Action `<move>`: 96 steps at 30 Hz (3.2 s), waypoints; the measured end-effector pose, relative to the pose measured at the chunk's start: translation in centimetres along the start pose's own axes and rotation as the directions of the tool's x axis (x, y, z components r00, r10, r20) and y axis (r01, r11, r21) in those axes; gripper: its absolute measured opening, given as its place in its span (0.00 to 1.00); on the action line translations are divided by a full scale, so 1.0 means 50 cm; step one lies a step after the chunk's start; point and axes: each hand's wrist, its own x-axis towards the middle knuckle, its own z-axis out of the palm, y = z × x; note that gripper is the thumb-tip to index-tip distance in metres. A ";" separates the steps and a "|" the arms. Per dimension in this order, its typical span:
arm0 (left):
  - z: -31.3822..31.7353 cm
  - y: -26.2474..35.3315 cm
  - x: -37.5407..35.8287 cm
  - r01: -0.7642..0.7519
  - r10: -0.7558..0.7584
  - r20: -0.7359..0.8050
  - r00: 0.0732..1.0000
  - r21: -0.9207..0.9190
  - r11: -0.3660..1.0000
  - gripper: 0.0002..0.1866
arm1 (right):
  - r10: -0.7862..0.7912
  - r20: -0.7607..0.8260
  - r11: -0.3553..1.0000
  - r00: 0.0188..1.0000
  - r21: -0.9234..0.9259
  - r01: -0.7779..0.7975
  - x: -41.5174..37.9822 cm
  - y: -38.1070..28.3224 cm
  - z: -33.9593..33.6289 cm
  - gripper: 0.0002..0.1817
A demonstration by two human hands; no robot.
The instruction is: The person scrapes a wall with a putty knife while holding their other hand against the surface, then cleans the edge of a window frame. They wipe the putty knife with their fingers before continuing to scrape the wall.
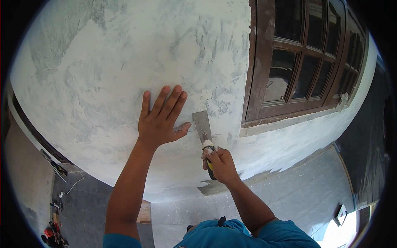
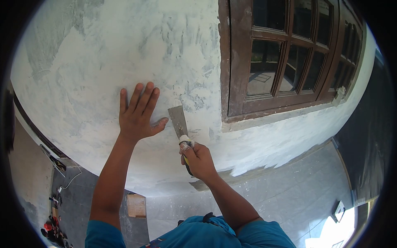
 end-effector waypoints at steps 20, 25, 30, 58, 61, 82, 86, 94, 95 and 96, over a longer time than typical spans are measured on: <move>0.004 -0.004 0.000 -0.012 0.010 -0.026 1.000 -0.059 0.998 0.46 | -0.039 -0.091 0.988 0.995 0.145 0.052 0.016 -0.018 0.053 0.16; 0.006 -0.003 -0.003 -0.007 0.005 -0.029 1.000 -0.066 0.998 0.44 | -0.038 -0.100 0.972 0.994 0.226 0.060 0.002 0.009 0.056 0.15; 0.004 -0.004 -0.003 -0.010 0.008 -0.029 1.000 -0.070 0.998 0.44 | -0.022 -0.083 0.972 0.996 0.230 0.041 0.010 -0.021 0.067 0.14; 0.046 0.067 -0.024 0.094 -0.098 -0.055 0.994 -0.070 0.993 0.33 | -0.036 -0.091 0.987 0.995 0.153 0.050 0.003 -0.021 -0.032 0.14; 0.042 0.069 -0.024 0.041 -0.041 -0.061 0.997 -0.002 0.999 0.30 | -0.010 -0.091 0.985 0.996 0.169 0.026 -0.014 0.034 -0.048 0.14; 0.062 0.114 -0.027 0.064 -0.065 -0.065 0.996 -0.010 0.998 0.32 | -0.038 -0.088 0.988 0.995 0.149 0.050 -0.005 0.032 -0.075 0.13; 0.065 0.114 -0.027 0.062 -0.062 -0.068 0.996 0.001 0.998 0.32 | -0.006 -0.105 0.980 0.994 0.195 0.027 -0.015 0.030 -0.072 0.14; 0.067 0.117 -0.029 0.074 -0.072 -0.063 0.995 0.022 0.997 0.31 | -0.024 -0.110 0.986 0.994 0.158 0.042 -0.008 0.033 -0.067 0.13; 0.066 0.118 -0.031 0.074 -0.072 -0.066 0.995 0.024 0.997 0.31 | -0.031 -0.120 0.987 0.992 0.155 0.050 -0.009 0.034 -0.066 0.13; 0.064 0.119 -0.031 0.072 -0.071 -0.058 0.996 0.019 0.997 0.31 | -0.036 -0.118 0.986 0.992 0.155 0.054 -0.010 0.030 -0.066 0.13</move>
